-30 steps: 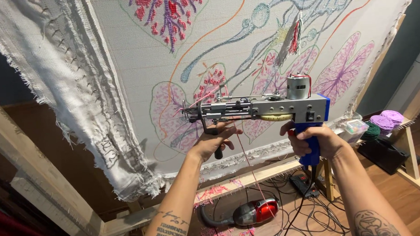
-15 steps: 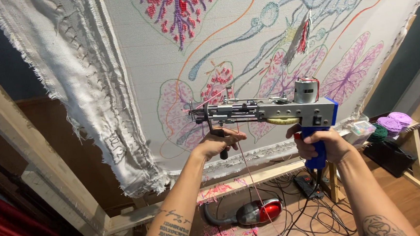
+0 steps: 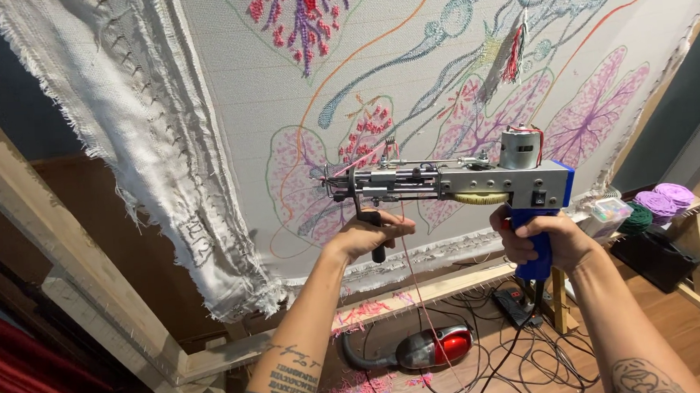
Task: Tufting a rug using a tufting gun on a vertical canvas frame.
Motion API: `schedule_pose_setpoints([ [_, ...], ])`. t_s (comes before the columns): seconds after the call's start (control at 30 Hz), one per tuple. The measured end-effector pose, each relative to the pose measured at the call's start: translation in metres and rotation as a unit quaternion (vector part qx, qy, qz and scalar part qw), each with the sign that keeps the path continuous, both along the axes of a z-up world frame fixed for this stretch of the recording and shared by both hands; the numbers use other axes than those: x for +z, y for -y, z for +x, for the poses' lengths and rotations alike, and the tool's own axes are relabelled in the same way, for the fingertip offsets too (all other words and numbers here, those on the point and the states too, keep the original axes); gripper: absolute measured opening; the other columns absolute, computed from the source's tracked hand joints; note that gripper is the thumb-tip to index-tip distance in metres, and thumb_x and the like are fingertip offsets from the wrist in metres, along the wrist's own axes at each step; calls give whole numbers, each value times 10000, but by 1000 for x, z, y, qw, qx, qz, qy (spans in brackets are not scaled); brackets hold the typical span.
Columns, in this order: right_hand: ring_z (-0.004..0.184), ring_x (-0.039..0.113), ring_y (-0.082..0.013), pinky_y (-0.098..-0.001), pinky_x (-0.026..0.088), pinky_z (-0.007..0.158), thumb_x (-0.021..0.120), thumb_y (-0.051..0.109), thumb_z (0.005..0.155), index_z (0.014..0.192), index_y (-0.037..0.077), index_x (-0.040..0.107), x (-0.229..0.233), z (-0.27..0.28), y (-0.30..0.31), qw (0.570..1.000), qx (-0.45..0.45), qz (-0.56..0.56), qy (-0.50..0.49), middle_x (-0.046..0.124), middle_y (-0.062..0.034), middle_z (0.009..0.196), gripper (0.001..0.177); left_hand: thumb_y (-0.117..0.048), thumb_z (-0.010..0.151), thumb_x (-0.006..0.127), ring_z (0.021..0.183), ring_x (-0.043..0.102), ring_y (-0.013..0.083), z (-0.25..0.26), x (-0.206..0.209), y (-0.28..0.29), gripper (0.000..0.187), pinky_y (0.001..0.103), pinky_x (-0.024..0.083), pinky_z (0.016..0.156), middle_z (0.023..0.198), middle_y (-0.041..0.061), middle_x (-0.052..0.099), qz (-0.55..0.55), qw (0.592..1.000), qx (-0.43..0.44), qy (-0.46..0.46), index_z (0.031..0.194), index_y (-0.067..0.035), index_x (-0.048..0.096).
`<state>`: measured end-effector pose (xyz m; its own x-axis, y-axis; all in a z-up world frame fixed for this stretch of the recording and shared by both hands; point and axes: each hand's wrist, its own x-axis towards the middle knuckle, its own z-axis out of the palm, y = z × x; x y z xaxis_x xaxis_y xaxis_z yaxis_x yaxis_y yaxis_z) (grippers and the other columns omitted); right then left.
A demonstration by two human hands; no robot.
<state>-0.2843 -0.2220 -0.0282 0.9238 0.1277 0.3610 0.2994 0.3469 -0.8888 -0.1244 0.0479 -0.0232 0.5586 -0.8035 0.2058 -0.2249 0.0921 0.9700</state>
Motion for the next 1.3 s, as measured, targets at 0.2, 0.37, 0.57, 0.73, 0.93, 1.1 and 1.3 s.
schedule_pose_setpoints([
  [0.2, 312, 388, -149, -332, 391, 372, 513, -3, 632, 1058, -74, 593, -2, 1, 2, 1000, 6, 2, 6, 345, -33, 465, 439, -211, 743, 734, 408, 473, 104, 0, -2, 7, 206, 192, 394, 431, 782, 84, 680, -46, 998, 4, -36, 888, -69, 699],
  [0.37, 327, 406, -151, -326, 390, 378, 515, -3, 637, 1070, -70, 585, 1, -1, -3, 1000, 10, 7, 7, 362, -36, 467, 444, -228, 763, 733, 385, 432, 106, 0, -4, 8, 216, 204, 377, 411, 792, 80, 668, -57, 997, 9, -54, 874, -46, 696],
  [0.57, 324, 392, -161, -339, 380, 378, 510, 0, 643, 1056, -74, 581, 7, -2, -10, 1000, 12, 9, -4, 356, -47, 464, 426, -279, 752, 742, 373, 410, 82, -4, 0, 6, 284, 187, 342, 382, 752, 96, 666, -45, 995, 29, -88, 907, -48, 683],
  [0.73, 344, 392, -140, -317, 381, 405, 504, 37, 673, 1101, -70, 566, 5, 1, -8, 999, 34, 0, -10, 363, -35, 483, 446, -318, 752, 731, 383, 418, 89, -11, 8, 2, 278, 184, 345, 389, 722, 69, 650, -38, 995, 46, -83, 882, -76, 690],
  [0.93, 319, 390, -153, -334, 388, 371, 523, 19, 633, 1011, -92, 582, -5, -6, -13, 998, -56, 3, 5, 360, -48, 469, 398, -370, 782, 683, 361, 417, 83, 4, -3, 15, 296, 188, 335, 380, 782, 87, 688, -12, 995, 49, -88, 935, -117, 695],
  [1.1, 316, 389, -171, -348, 393, 365, 537, -8, 642, 945, -89, 594, -5, -16, -36, 987, -158, -16, 14, 368, -70, 472, 319, -429, 788, 660, 370, 424, 28, 21, -16, 26, 431, 140, 338, 343, 901, 102, 678, 8, 988, 30, -151, 1047, -85, 642],
  [1.3, 305, 415, -185, -366, 406, 339, 566, -41, 635, 771, -78, 567, 8, -23, -68, 964, -258, -59, 22, 403, -104, 460, 141, -453, 763, 700, 369, 476, 53, 43, -24, 37, 465, 160, 368, 323, 896, 108, 676, 8, 986, 53, -158, 1048, -91, 627],
])
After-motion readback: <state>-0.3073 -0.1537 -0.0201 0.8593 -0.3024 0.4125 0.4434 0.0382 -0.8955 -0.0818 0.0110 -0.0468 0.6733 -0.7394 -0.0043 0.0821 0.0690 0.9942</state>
